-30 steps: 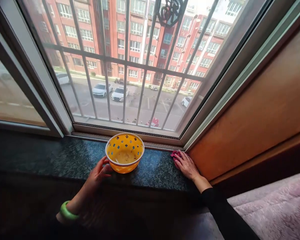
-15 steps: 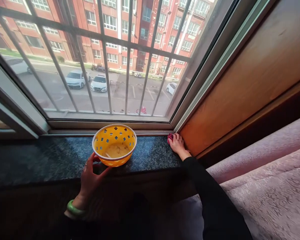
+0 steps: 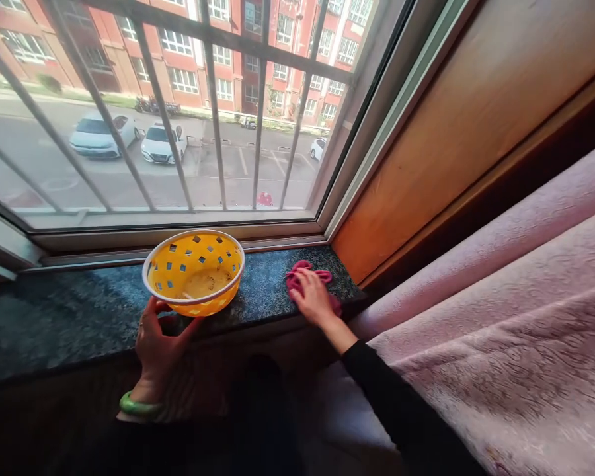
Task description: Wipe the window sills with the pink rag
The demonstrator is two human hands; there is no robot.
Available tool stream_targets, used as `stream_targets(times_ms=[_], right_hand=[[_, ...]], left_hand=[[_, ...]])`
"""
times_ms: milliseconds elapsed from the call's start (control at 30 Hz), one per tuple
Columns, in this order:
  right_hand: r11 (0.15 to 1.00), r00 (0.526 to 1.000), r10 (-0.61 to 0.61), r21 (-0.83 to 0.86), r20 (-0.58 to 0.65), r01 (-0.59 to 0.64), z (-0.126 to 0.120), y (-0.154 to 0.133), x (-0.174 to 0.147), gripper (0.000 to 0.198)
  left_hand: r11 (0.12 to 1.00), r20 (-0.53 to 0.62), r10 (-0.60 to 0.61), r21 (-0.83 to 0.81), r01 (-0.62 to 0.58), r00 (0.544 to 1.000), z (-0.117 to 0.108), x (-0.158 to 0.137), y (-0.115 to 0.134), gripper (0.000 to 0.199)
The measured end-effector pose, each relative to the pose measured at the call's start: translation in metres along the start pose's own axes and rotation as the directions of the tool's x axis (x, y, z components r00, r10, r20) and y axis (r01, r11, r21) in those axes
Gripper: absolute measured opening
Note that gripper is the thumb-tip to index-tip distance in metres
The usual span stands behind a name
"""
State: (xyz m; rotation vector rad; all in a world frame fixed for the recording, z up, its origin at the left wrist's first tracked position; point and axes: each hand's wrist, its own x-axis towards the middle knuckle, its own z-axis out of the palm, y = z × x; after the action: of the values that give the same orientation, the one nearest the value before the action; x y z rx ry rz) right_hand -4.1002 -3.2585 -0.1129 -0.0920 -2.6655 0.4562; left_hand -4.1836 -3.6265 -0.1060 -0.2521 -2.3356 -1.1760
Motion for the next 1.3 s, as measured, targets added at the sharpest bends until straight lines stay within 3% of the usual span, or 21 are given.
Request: stream_targets(times_ms=[100,167,267,367,433,500,533,567,700,833,933,1000,1067,1167,1300], right_hand=[[0.941,0.954,-0.293,0.193,0.063,0.276,0.018,-0.061,0.005,0.043],[0.923,0.946,-0.325,0.223,0.02,0.312,0.016,-0.061,-0.005,0.037],[0.979,0.981,-0.165,0.107,-0.104,0.176,-0.008,-0.004,-0.042,0.031],[0.998,0.969,0.044,-0.036,-0.245,-0.054,-0.043,0.078,-0.088,0.032],[0.963,0.885,0.214,-0.063,-0.414,-0.262,-0.064,0.124,-0.107,0.034],[0.886,0.72,0.358,-0.026,-0.595,-0.462,-0.078,0.156,-0.108,0.037],[0.852,0.66,0.4,-0.006,-0.635,-0.523,-0.081,0.166,-0.104,0.037],[0.829,0.64,0.431,0.0,-0.636,-0.559,-0.082,0.172,-0.097,0.036],[0.801,0.731,0.48,-0.097,-0.485,-0.59,-0.068,0.171,-0.076,0.029],[0.782,0.759,0.462,-0.194,-0.458,-0.593,-0.049,0.132,-0.087,0.03],[0.883,0.859,0.341,-0.183,-0.381,-0.432,-0.033,0.076,-0.084,0.033],[0.963,0.942,0.211,-0.109,-0.261,-0.246,-0.023,0.041,-0.066,0.035],[0.994,0.985,0.102,-0.01,-0.139,-0.105,-0.017,0.022,-0.043,0.036],[0.996,0.992,0.092,0.009,-0.089,-0.091,-0.02,0.034,-0.015,0.038],[0.962,0.964,0.251,-0.091,-0.09,-0.259,-0.009,0.053,0.009,0.051]], left_hand=[[1.0,0.0,-0.029,0.01,0.029,1.0,0.0,0.003,0.002,0.107],[0.999,0.005,-0.043,0.017,0.043,0.999,0.0,0.005,0.002,0.11],[0.998,0.004,-0.039,0.041,0.039,0.999,0.0,0.005,0.002,0.109],[0.998,-0.008,-0.021,0.065,0.022,1.0,0.001,0.005,0.003,0.106],[0.997,-0.007,-0.025,0.067,0.025,1.0,0.002,0.005,0.004,0.107],[0.997,0.006,-0.042,0.063,0.042,0.999,0.002,0.006,0.004,0.109],[0.997,0.013,-0.052,0.063,0.052,0.999,0.002,0.006,0.004,0.11],[0.996,0.021,-0.061,0.063,0.06,0.998,0.002,0.006,0.004,0.11],[0.996,0.029,-0.075,0.049,0.074,0.997,0.001,0.006,0.004,0.109],[0.998,0.023,-0.057,0.022,0.056,0.998,0.001,0.006,0.006,0.108],[0.998,0.023,-0.056,0.002,0.056,0.998,0.003,0.007,0.007,0.105],[0.998,0.031,-0.061,-0.013,0.062,0.998,0.002,0.007,0.007,0.104],[0.996,0.038,-0.075,-0.046,0.077,0.996,0.001,0.008,0.006,0.104],[0.984,0.048,-0.103,-0.14,0.109,0.993,-0.004,0.009,0.004,0.108],[0.977,0.078,-0.125,-0.167,0.136,0.989,-0.017,0.015,-0.003,0.115]])
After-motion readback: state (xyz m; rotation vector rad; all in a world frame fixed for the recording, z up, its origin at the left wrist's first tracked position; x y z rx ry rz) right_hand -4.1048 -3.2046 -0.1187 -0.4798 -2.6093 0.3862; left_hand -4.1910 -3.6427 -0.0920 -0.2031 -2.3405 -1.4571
